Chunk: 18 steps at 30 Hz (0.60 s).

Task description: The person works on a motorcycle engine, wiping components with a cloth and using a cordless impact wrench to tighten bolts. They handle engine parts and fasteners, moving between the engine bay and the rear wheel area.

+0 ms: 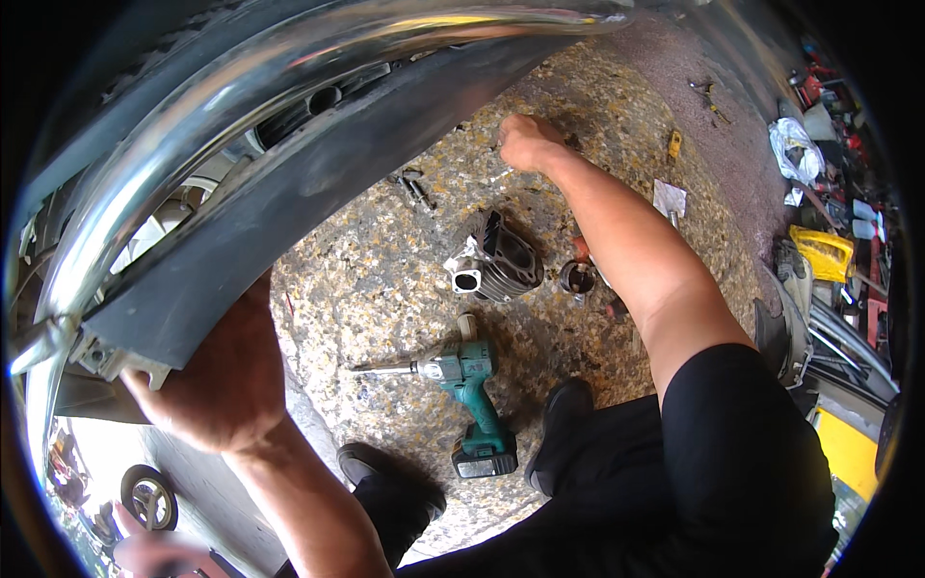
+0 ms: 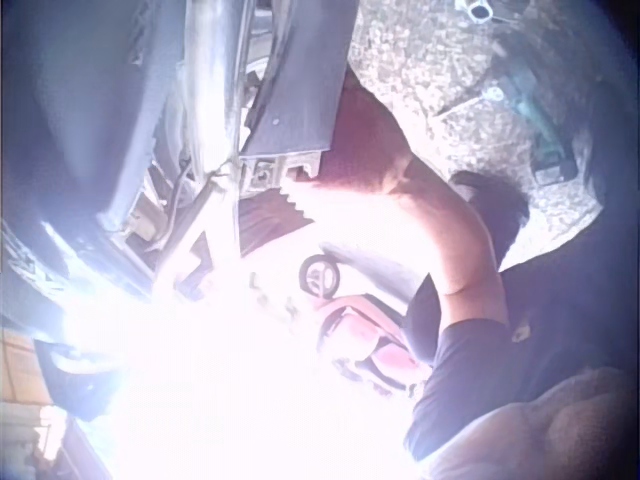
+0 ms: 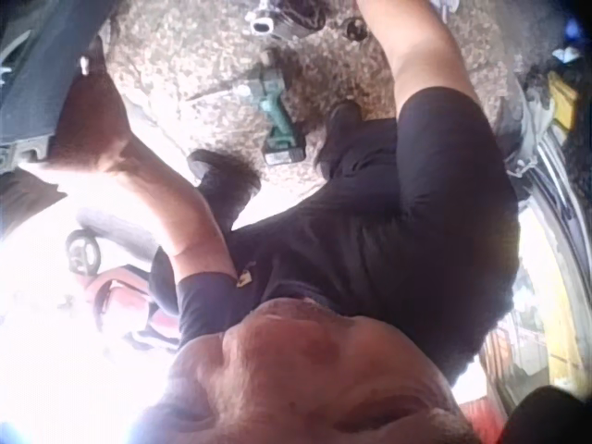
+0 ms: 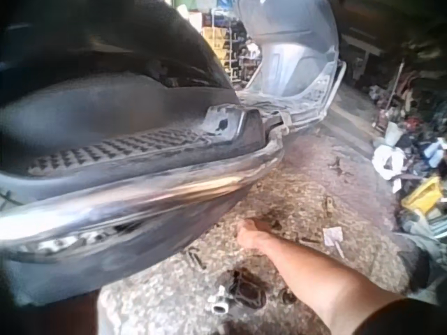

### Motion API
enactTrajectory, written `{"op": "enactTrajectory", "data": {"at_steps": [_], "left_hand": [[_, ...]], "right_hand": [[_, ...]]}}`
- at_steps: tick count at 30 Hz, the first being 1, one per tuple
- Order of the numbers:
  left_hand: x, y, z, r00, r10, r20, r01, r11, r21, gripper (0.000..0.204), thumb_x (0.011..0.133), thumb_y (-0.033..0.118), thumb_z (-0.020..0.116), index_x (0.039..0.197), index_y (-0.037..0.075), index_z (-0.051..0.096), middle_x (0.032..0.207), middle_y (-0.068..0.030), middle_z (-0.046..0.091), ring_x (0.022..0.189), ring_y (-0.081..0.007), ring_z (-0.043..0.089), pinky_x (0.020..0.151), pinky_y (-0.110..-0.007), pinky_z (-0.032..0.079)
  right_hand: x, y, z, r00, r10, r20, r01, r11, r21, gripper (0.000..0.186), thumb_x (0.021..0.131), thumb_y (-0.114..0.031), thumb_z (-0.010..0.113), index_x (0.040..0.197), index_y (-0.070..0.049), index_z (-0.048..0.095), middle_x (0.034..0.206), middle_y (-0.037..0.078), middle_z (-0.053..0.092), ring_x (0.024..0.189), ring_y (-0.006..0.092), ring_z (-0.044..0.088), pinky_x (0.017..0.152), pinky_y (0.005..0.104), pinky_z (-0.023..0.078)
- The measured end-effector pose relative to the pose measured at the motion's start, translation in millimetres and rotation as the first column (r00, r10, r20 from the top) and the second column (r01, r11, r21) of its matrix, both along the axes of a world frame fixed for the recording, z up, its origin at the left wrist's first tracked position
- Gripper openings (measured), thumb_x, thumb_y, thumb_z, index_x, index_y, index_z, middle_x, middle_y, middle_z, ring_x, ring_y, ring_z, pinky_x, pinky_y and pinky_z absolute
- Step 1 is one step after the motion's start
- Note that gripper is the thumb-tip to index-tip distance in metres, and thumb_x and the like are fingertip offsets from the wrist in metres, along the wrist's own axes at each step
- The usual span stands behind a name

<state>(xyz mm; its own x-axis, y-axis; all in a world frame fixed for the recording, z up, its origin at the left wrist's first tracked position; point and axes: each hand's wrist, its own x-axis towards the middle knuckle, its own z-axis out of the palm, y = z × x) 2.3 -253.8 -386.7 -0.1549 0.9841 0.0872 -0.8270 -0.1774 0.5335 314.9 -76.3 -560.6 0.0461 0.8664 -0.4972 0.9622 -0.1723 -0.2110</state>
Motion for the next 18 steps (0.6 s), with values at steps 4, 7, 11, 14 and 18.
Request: {"op": "enactTrajectory", "data": {"at_steps": [4, 7, 11, 14, 18], "left_hand": [[10, -12, 14, 0.988, -0.130, -0.085, 0.139, 0.984, 0.113, 0.052, 0.089, 0.035, 0.056, 0.132, 0.006, 0.052, 0.134, -0.0186, 0.052, 0.130, -0.0340, 0.046, 0.108, -0.060, 0.033], [19, -23, 11, 0.980, -0.091, -0.179, 0.113, 0.987, 0.115, 0.049, 0.089, 0.035, 0.058, 0.129, 0.007, 0.055, 0.132, -0.0157, 0.055, 0.128, -0.0306, 0.048, 0.106, -0.058, 0.036], [42, -42, 3, 0.982, -0.062, -0.178, 0.091, 0.983, 0.157, 0.045, 0.092, 0.043, 0.058, 0.128, 0.015, 0.056, 0.132, -0.0140, 0.055, 0.128, -0.0350, 0.049, 0.099, -0.062, 0.040], [61, -59, 5, 0.990, 0.062, -0.125, -0.059, 0.998, 0.026, 0.036, 0.094, 0.045, 0.056, 0.104, 0.011, 0.055, 0.114, -0.0135, 0.058, 0.114, -0.0362, 0.054, 0.094, -0.061, 0.042], [82, -71, 7, 0.965, 0.144, -0.217, -0.145, 0.989, 0.012, 0.037, 0.094, 0.047, 0.054, 0.100, 0.010, 0.053, 0.103, -0.0148, 0.057, 0.106, -0.0396, 0.055, 0.093, -0.057, 0.043]], "right_hand": [[5, 12, -25, 0.999, -0.004, -0.044, 0.005, 1.000, 0.027, 0.030, 0.086, -0.012, 0.057, 0.114, -0.003, 0.064, 0.124, 0.021, 0.063, 0.115, 0.0349, 0.061, 0.100, 0.0409, 0.048], [7, 14, -49, 0.985, 0.004, -0.174, 0.016, 0.994, 0.112, 0.029, 0.085, -0.013, 0.059, 0.112, -0.008, 0.066, 0.123, 0.018, 0.064, 0.113, 0.0343, 0.062, 0.098, 0.0408, 0.048], [-12, 22, -70, 0.933, -0.014, -0.361, 0.055, 0.993, 0.102, 0.031, 0.082, -0.020, 0.063, 0.113, -0.012, 0.066, 0.122, 0.014, 0.064, 0.116, 0.0300, 0.060, 0.099, 0.0386, 0.047], [-26, 23, -50, 0.947, 0.083, -0.310, -0.017, 0.977, 0.211, 0.038, 0.085, -0.027, 0.062, 0.120, -0.014, 0.062, 0.126, 0.013, 0.062, 0.117, 0.0281, 0.059, 0.100, 0.0374, 0.047], [-53, 2, 9, 0.806, 0.238, -0.541, 0.172, 0.781, 0.600, 0.027, 0.090, -0.026, 0.061, 0.107, -0.005, 0.060, 0.093, 0.010, 0.064, 0.085, 0.0224, 0.059, 0.079, 0.0359, 0.048]]}}
